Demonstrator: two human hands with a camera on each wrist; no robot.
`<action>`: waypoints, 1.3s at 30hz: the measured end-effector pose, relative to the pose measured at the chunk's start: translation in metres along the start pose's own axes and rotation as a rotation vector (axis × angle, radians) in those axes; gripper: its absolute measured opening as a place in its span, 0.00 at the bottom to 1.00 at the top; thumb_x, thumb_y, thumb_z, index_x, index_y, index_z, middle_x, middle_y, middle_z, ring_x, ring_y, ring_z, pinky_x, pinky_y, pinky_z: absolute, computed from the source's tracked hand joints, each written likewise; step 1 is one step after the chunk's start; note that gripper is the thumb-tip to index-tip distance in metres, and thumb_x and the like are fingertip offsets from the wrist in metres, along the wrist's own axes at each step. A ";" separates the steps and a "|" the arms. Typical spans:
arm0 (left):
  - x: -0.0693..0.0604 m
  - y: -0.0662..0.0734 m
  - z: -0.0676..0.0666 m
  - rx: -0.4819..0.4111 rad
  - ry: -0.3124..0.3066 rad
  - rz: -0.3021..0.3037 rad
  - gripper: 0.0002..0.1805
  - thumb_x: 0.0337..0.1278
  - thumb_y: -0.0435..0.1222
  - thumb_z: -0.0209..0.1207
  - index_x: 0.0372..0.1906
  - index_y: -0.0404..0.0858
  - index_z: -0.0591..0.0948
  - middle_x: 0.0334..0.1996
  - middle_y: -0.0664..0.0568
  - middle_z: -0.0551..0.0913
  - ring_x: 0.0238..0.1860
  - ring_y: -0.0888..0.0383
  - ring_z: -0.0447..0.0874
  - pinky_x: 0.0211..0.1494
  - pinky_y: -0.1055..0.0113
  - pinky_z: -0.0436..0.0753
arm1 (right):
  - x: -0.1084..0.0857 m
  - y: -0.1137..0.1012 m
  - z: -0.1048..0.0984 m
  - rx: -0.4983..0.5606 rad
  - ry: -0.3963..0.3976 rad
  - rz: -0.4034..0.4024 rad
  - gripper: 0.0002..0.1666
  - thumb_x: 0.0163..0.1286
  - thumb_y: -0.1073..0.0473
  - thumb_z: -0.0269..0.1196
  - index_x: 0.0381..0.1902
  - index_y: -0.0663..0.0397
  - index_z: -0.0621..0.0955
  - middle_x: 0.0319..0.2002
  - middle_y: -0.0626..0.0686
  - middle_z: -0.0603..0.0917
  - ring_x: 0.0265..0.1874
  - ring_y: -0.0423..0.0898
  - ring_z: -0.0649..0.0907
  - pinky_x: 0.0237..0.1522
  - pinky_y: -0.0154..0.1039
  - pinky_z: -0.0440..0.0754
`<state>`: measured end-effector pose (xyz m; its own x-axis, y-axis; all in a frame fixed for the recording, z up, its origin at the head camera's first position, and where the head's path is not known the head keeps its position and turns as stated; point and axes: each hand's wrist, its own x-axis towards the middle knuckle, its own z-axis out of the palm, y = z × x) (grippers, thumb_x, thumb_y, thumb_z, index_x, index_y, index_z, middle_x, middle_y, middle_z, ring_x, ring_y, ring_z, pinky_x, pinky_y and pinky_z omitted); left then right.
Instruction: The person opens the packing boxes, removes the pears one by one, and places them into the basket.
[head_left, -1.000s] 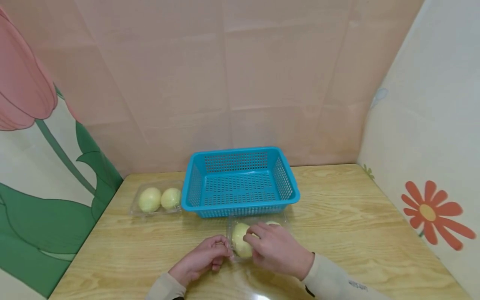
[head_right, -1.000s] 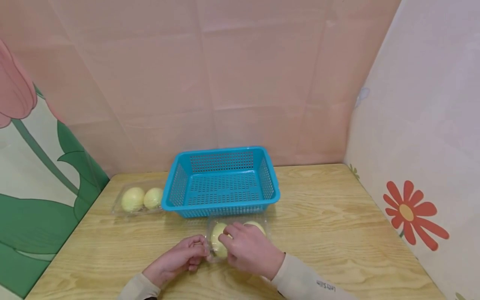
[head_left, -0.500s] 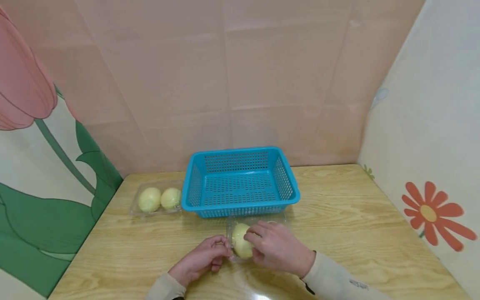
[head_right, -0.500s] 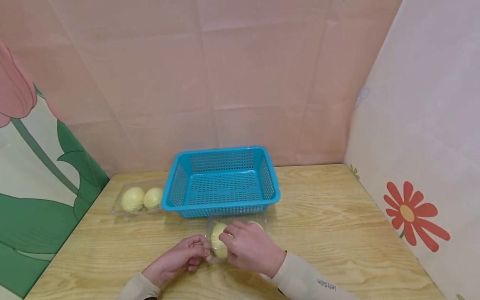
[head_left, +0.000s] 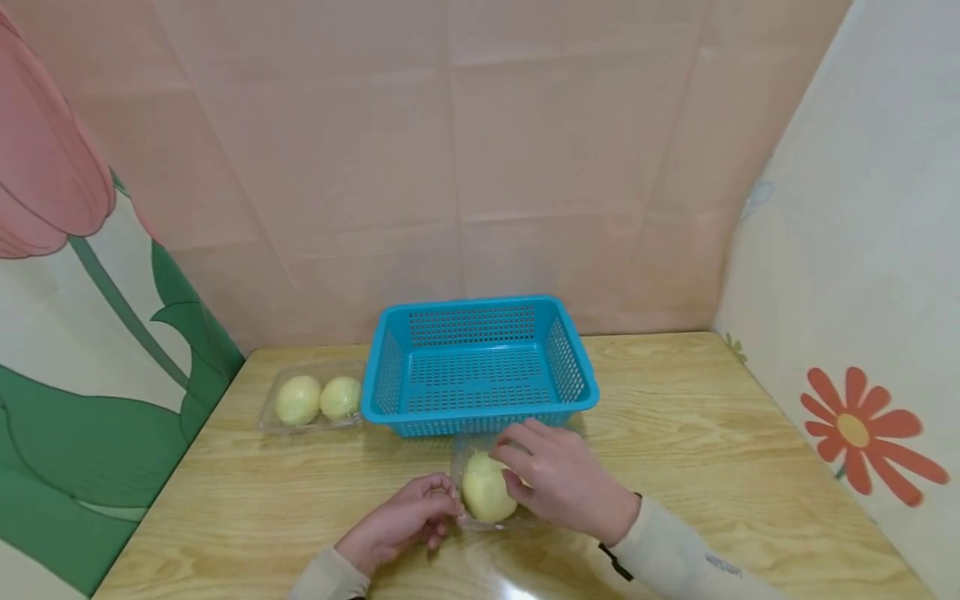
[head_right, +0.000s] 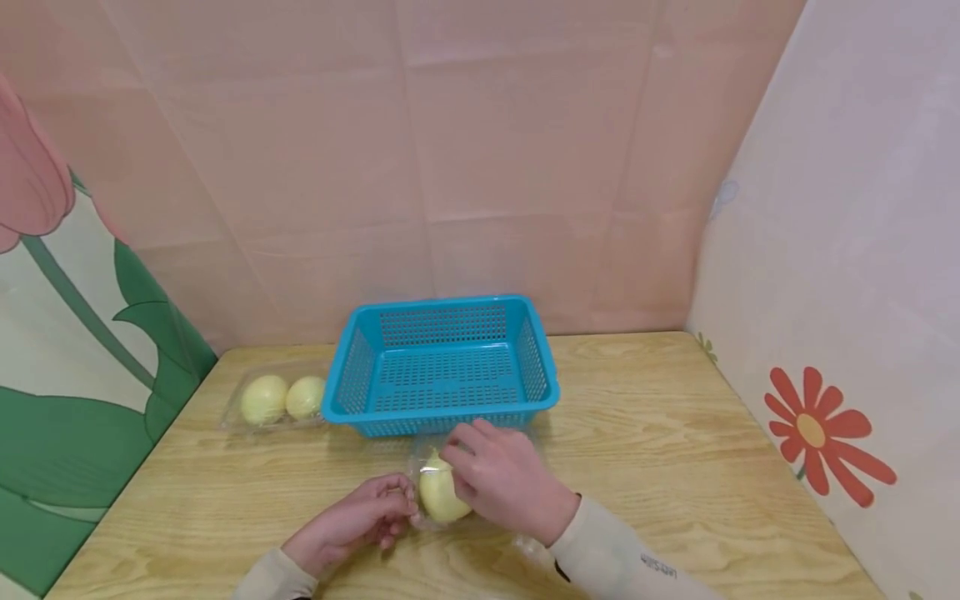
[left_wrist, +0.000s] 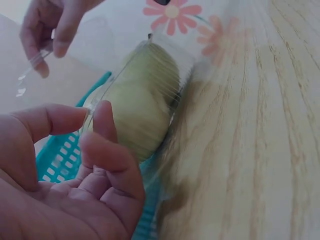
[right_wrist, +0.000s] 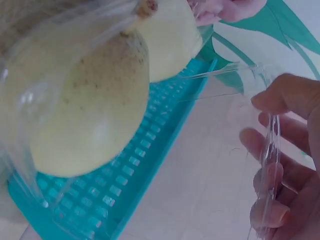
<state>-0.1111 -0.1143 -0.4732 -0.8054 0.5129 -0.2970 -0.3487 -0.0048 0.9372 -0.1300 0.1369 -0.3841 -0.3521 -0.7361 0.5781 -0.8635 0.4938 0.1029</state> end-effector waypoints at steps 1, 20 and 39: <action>0.000 0.000 0.000 0.006 0.000 0.001 0.07 0.58 0.31 0.59 0.34 0.42 0.72 0.25 0.54 0.78 0.19 0.64 0.67 0.21 0.74 0.70 | 0.000 0.001 -0.001 0.009 0.009 0.018 0.16 0.50 0.63 0.72 0.40 0.49 0.86 0.40 0.45 0.83 0.35 0.42 0.81 0.31 0.32 0.81; 0.006 -0.002 -0.001 0.027 0.093 0.002 0.08 0.66 0.38 0.57 0.38 0.37 0.76 0.28 0.53 0.79 0.24 0.63 0.70 0.25 0.73 0.72 | -0.016 -0.010 -0.016 -0.024 -0.134 0.134 0.15 0.50 0.54 0.75 0.34 0.43 0.80 0.31 0.41 0.78 0.25 0.36 0.78 0.20 0.29 0.73; 0.018 0.005 -0.007 0.051 0.149 -0.012 0.09 0.66 0.39 0.59 0.39 0.36 0.77 0.28 0.53 0.77 0.25 0.62 0.70 0.26 0.72 0.72 | -0.027 0.008 0.002 0.106 -0.535 0.555 0.38 0.45 0.41 0.77 0.50 0.54 0.79 0.31 0.50 0.80 0.26 0.43 0.77 0.19 0.37 0.72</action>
<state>-0.1309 -0.1112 -0.4755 -0.8646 0.3797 -0.3289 -0.3374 0.0461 0.9402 -0.1277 0.1600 -0.4002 -0.8460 -0.5308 0.0507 -0.5305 0.8282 -0.1807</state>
